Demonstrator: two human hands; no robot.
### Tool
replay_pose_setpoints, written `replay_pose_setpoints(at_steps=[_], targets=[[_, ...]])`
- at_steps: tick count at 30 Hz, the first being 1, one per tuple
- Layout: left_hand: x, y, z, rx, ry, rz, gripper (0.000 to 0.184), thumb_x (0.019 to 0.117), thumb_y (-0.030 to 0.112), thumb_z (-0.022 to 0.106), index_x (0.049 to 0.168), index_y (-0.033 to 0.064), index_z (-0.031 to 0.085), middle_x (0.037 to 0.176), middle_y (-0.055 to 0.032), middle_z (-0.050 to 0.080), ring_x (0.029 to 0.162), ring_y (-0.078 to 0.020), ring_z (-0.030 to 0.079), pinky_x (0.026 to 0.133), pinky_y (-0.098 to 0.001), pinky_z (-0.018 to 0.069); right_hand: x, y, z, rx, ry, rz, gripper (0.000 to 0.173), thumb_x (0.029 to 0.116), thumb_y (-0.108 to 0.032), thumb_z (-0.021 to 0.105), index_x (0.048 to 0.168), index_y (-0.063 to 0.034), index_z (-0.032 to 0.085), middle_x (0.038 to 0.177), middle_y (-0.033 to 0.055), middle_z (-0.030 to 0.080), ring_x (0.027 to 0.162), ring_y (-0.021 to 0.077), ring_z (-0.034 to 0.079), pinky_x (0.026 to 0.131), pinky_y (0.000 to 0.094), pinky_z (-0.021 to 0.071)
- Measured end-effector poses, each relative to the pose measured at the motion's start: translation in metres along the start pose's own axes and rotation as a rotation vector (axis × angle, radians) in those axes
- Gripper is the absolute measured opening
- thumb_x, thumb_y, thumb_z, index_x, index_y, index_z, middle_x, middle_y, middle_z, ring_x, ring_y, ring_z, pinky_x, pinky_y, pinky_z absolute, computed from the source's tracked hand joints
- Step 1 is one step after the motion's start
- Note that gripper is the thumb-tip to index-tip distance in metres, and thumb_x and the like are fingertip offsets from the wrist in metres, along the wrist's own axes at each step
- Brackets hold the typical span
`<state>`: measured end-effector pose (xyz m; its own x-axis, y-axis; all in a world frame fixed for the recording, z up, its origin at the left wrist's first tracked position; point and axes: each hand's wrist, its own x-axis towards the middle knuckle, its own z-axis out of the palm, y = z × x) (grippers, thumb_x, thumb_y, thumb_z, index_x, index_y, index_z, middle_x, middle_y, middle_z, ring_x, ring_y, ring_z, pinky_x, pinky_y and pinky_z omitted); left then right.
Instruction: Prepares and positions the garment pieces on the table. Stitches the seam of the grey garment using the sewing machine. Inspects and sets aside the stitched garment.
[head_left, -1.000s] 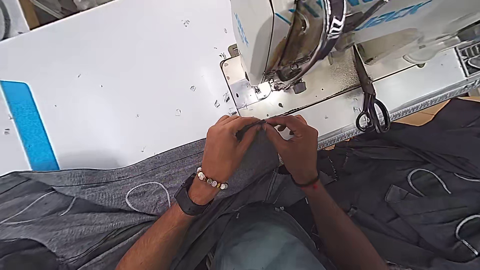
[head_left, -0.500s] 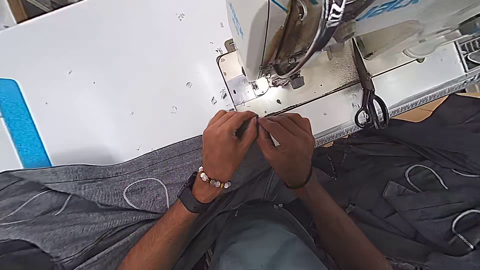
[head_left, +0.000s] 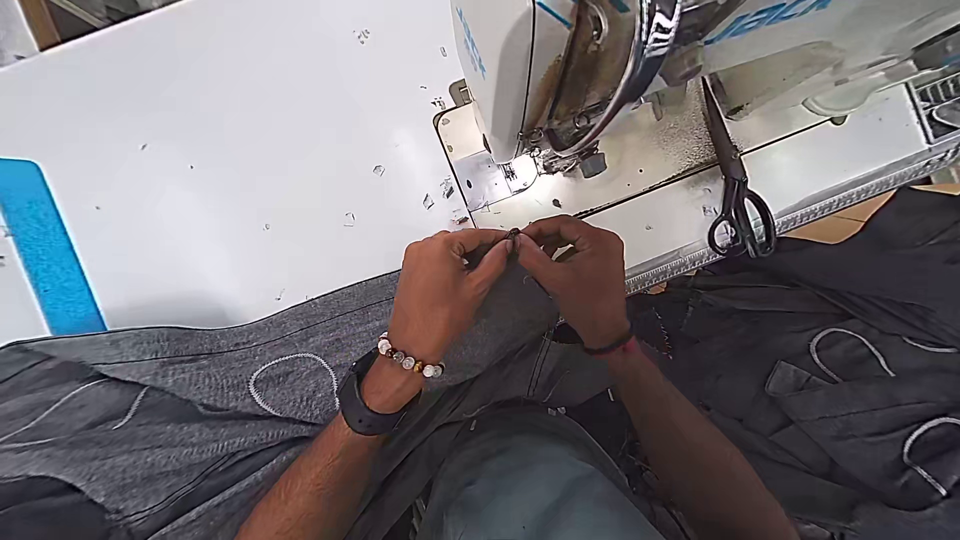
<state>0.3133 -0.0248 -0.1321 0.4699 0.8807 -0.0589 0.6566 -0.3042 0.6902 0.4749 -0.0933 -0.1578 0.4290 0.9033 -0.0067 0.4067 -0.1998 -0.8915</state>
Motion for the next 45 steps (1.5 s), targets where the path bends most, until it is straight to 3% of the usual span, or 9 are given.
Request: replay_pose_setpoints(at_steps=[6, 14, 18, 21, 24, 31, 35, 40, 45], targets=[[0.0, 0.002, 0.001, 0.072, 0.031, 0.031, 0.018, 0.0993, 0.033, 0.065, 0.102, 0.0247, 0.081, 0.078, 0.0095, 0.072, 0.069, -0.0029, 0.062, 0.063, -0.0272, 0.0475, -0.008, 0.008, 0.022, -0.345, 0.291, -0.335, 0.008, 0.0901, -0.02, 0.075, 0.092, -0.0125, 0.078, 0.081, -0.0003, 0.071, 0.073, 0.0105, 0.065, 0.061, 0.0262, 0.0523], [0.001, -0.001, 0.006, 0.066, 0.112, 0.124, 0.019, 0.1005, 0.03, 0.066, 0.106, 0.0201, 0.08, 0.09, 0.0052, 0.074, 0.081, -0.0069, 0.064, 0.072, -0.0269, 0.0498, -0.011, -0.004, 0.011, -0.631, 0.253, -0.532, 0.015, 0.0961, -0.018, 0.068, 0.1, -0.0119, 0.081, 0.088, 0.0012, 0.076, 0.086, 0.0171, 0.071, 0.07, 0.0325, 0.0547], [0.006, -0.001, 0.004, -0.024, 0.071, 0.044, 0.018, 0.1005, 0.033, 0.064, 0.099, 0.0225, 0.078, 0.077, 0.0076, 0.07, 0.061, -0.0031, 0.061, 0.054, -0.0262, 0.0483, -0.011, -0.005, 0.01, -0.548, 0.204, -0.446, 0.016, 0.0953, -0.019, 0.069, 0.104, -0.0126, 0.081, 0.094, 0.0014, 0.076, 0.09, 0.0167, 0.07, 0.072, 0.0326, 0.0549], [0.011, 0.002, -0.003, -0.161, -0.009, -0.045, 0.023, 0.1015, 0.035, 0.062, 0.092, 0.0199, 0.078, 0.063, 0.0032, 0.064, 0.045, -0.0092, 0.051, 0.043, -0.0299, 0.0397, -0.004, -0.007, 0.01, -0.41, 0.082, -0.123, 0.012, 0.0945, -0.027, 0.072, 0.104, -0.019, 0.075, 0.086, -0.0052, 0.074, 0.071, 0.0104, 0.069, 0.057, 0.0342, 0.0558], [0.019, -0.003, -0.006, -0.115, -0.035, -0.008, 0.03, 0.1027, 0.038, 0.06, 0.086, 0.0192, 0.076, 0.061, 0.0012, 0.062, 0.045, -0.0126, 0.051, 0.044, -0.0329, 0.0393, 0.007, -0.002, 0.017, -0.454, 0.142, -0.139, 0.011, 0.0941, -0.025, 0.07, 0.098, -0.0153, 0.075, 0.077, -0.0015, 0.069, 0.066, 0.0158, 0.063, 0.055, 0.037, 0.0497], [0.033, -0.018, 0.016, 0.268, 0.14, 0.402, 0.012, 0.0986, 0.018, 0.065, 0.106, 0.0105, 0.071, 0.114, -0.011, 0.067, 0.106, -0.0304, 0.063, 0.085, -0.048, 0.0504, 0.01, 0.013, 0.03, -0.725, 0.221, -0.446, 0.02, 0.0997, -0.02, 0.062, 0.1, -0.0081, 0.077, 0.082, 0.0075, 0.066, 0.074, 0.0238, 0.065, 0.056, 0.0342, 0.0497], [0.035, -0.031, 0.017, 0.336, 0.166, 0.584, 0.019, 0.1008, 0.013, 0.06, 0.111, 0.0109, 0.076, 0.114, -0.0052, 0.075, 0.113, -0.0256, 0.067, 0.095, -0.0453, 0.0489, 0.001, 0.007, 0.026, -0.827, 0.108, -0.432, 0.022, 0.1002, -0.02, 0.058, 0.105, -0.0082, 0.077, 0.087, 0.0078, 0.067, 0.073, 0.0233, 0.065, 0.051, 0.0338, 0.0468], [0.031, -0.051, 0.012, 0.428, 0.041, 0.57, 0.036, 0.1045, 0.024, 0.051, 0.136, 0.0243, 0.069, 0.146, 0.0082, 0.061, 0.14, -0.021, 0.049, 0.114, -0.0443, 0.0348, -0.003, 0.014, 0.021, -0.84, 0.065, -0.433, 0.037, 0.1006, -0.025, 0.055, 0.13, -0.0111, 0.072, 0.071, 0.0033, 0.063, 0.056, 0.0195, 0.058, 0.045, 0.0325, 0.0397], [0.048, -0.052, 0.011, 0.455, 0.035, 0.607, 0.038, 0.1038, 0.029, 0.049, 0.135, 0.025, 0.07, 0.139, 0.0004, 0.063, 0.131, -0.0281, 0.05, 0.109, -0.049, 0.0328, 0.013, 0.006, 0.016, -0.851, 0.08, -0.402, 0.036, 0.099, -0.023, 0.056, 0.128, -0.0102, 0.074, 0.059, 0.0012, 0.057, 0.047, 0.0189, 0.054, 0.04, 0.0328, 0.0356]])
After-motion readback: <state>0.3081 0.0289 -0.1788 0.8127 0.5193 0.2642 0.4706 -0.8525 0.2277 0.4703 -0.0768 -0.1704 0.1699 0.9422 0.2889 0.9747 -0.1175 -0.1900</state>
